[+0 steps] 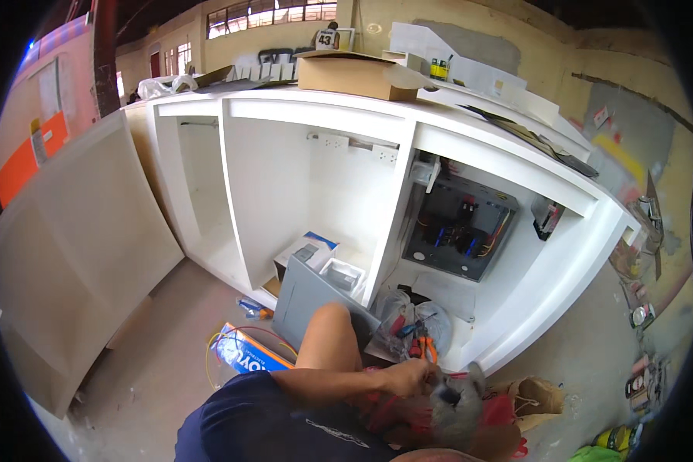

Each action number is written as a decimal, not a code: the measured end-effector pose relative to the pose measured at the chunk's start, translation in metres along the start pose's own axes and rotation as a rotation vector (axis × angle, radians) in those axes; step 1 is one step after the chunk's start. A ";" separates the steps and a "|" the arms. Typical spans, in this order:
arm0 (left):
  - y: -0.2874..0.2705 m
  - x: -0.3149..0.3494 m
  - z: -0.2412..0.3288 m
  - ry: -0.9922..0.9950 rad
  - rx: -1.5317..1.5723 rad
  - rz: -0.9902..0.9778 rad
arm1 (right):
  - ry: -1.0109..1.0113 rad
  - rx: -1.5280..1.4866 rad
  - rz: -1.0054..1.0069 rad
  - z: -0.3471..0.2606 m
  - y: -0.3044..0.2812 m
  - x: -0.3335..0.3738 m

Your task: Organizing and taping coils of red and green electrical wires near an electrical panel.

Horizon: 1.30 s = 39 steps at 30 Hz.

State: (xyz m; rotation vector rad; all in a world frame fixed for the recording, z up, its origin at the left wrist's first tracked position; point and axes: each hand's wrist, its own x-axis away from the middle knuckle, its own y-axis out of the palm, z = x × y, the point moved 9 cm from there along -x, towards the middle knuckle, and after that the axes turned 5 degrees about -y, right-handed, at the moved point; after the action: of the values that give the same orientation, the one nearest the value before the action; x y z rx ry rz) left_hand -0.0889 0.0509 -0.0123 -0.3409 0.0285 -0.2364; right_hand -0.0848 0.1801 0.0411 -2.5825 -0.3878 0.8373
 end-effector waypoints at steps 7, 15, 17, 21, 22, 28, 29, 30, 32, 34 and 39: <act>0.019 -0.019 0.004 0.081 -0.211 -0.202 | -0.109 0.053 -0.111 0.044 0.009 0.033; 0.018 -0.063 0.040 -0.293 -0.463 -0.131 | -0.096 0.149 -0.098 0.081 0.014 -0.034; 0.005 -0.082 0.046 -0.220 -0.608 0.061 | -0.048 0.187 -0.062 0.084 0.019 -0.036; -0.020 -0.116 0.016 -0.404 -0.545 0.160 | 0.109 -0.156 0.050 0.111 0.022 -0.018; -0.021 -0.112 0.024 -0.402 -0.613 0.146 | -0.298 0.277 0.138 0.059 0.019 -0.017; -0.089 -0.162 -0.040 -0.406 -0.527 0.248 | -0.283 -0.039 -0.386 -0.092 0.038 0.068; -0.091 -0.149 -0.021 -0.412 -0.501 0.365 | -0.216 -0.033 -0.342 -0.078 0.025 0.069; -0.084 -0.143 0.010 -0.332 -0.593 0.318 | -0.079 -0.181 -0.139 -0.050 -0.008 0.054; -0.069 -0.128 0.037 -0.125 -0.628 0.197 | 0.175 -0.460 0.246 0.019 -0.078 0.060; -0.082 -0.104 0.048 -0.147 -0.488 0.102 | 0.431 -0.747 0.648 0.084 -0.115 0.096; -0.104 -0.050 0.052 -0.406 0.378 -0.237 | 0.416 -0.330 0.570 0.125 -0.116 0.124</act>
State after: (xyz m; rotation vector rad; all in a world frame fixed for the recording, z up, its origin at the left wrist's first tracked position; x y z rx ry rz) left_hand -0.1571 -0.0155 0.0707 -0.0091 -0.4539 -0.3961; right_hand -0.0794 0.3639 -0.0614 -3.1341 0.3826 0.3893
